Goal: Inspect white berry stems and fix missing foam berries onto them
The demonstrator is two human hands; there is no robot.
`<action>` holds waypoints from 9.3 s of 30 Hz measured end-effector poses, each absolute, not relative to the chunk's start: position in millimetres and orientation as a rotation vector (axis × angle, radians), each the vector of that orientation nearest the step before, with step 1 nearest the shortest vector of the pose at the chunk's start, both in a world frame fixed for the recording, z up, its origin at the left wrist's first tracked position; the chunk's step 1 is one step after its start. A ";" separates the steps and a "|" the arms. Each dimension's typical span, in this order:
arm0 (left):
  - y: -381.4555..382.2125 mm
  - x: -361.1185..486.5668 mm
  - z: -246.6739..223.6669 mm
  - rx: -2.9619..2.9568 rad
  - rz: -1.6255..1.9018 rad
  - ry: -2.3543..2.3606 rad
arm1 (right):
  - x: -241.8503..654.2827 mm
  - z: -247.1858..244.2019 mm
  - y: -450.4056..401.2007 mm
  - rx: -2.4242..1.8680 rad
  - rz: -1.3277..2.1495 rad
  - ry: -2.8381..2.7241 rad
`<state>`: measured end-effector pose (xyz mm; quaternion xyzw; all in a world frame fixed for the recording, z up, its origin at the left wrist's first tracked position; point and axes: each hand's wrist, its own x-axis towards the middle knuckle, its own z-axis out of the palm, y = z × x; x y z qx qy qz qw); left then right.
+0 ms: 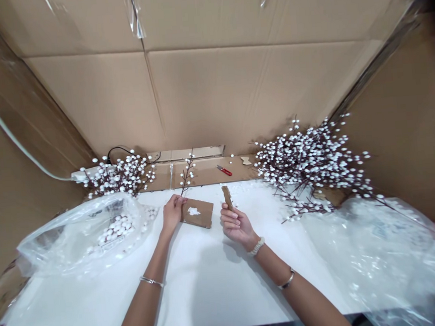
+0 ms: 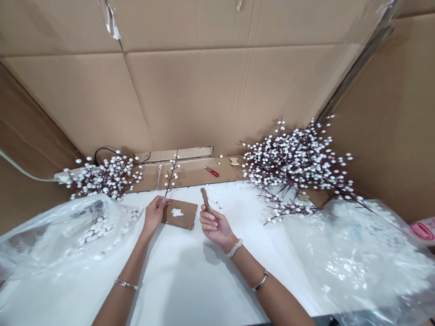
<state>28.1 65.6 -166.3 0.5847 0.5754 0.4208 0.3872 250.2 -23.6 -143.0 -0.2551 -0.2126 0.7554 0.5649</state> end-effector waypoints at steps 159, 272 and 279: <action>57.1 82.8 16.8 1.097 1.368 0.760 | 181.7 -39.4 78.4 -0.912 0.112 -1.246; 59.5 61.6 20.0 1.544 0.964 1.057 | 243.3 -11.7 85.6 -0.988 0.057 -0.841; 55.5 63.5 21.5 1.615 0.881 1.036 | 246.3 -14.7 86.7 -1.009 0.056 -0.860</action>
